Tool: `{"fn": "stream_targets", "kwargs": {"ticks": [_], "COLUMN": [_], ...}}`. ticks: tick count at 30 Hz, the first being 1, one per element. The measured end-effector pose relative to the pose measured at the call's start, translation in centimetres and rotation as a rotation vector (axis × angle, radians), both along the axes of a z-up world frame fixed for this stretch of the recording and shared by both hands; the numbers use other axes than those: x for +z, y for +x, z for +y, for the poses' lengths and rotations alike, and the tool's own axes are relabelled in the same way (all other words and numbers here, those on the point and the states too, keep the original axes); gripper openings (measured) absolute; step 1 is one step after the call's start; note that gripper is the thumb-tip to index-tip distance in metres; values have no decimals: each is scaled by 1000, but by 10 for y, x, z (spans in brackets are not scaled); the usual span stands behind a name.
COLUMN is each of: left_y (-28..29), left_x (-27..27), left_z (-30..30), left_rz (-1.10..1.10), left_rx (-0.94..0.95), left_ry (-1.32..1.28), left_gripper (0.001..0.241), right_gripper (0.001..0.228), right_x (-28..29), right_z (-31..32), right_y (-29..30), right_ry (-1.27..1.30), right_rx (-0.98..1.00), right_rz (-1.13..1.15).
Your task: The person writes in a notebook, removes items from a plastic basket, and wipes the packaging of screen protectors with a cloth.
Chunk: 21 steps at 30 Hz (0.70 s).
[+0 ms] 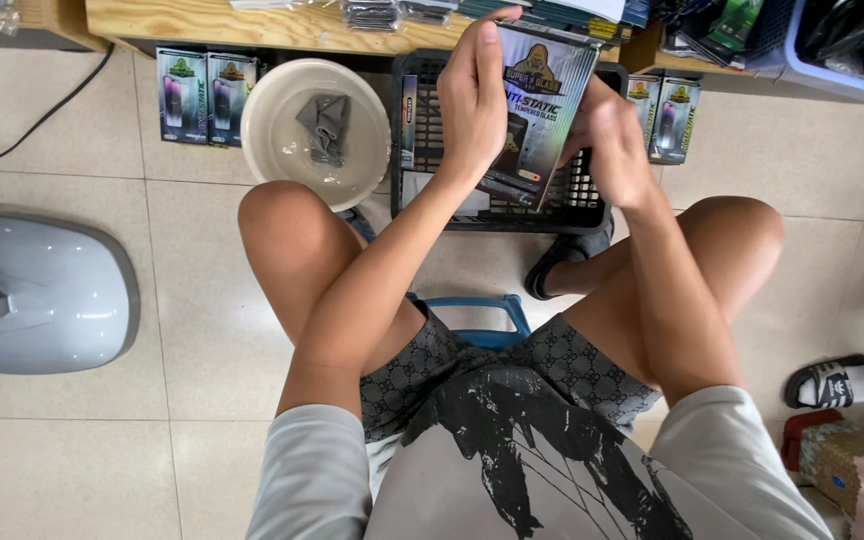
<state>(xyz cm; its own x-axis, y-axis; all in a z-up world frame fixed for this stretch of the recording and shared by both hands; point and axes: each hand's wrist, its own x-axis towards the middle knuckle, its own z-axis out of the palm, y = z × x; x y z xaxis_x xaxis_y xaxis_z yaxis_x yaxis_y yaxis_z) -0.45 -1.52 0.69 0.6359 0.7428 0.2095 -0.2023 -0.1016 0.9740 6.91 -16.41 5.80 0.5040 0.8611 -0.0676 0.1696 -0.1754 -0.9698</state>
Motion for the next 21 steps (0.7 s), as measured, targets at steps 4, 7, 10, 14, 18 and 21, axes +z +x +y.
{"fn": "stream_targets", "kwargs": {"ticks": [4,7,10,14,18,21], "left_y": [7,7,9,5,4,5], "left_x": [-11,-24,-28,-25,-8,0], "left_z": [-12,-16,-21,-20,-14,-13], "left_rz": [41,116,137,130,193,225], "left_rx": [-80,-295,-452,-354,-379,-373], "left_ry": [60,96,165,351,636,820], "left_gripper": [41,80,115,100,107,107], "right_gripper": [41,27,26,25,34,38], "right_x": [-16,-20,-32,-16,-3,2], "right_z": [-15,-25,-34,-47,-58,-58], "right_y": [0,0,5,17,27,24], "right_ry": [57,-49,-88,-181,-213,-114], "right_rx": [-144,-266,-266,21,6,-201], "right_rz": [-256,-465,-656,-677,-626,-390]}}
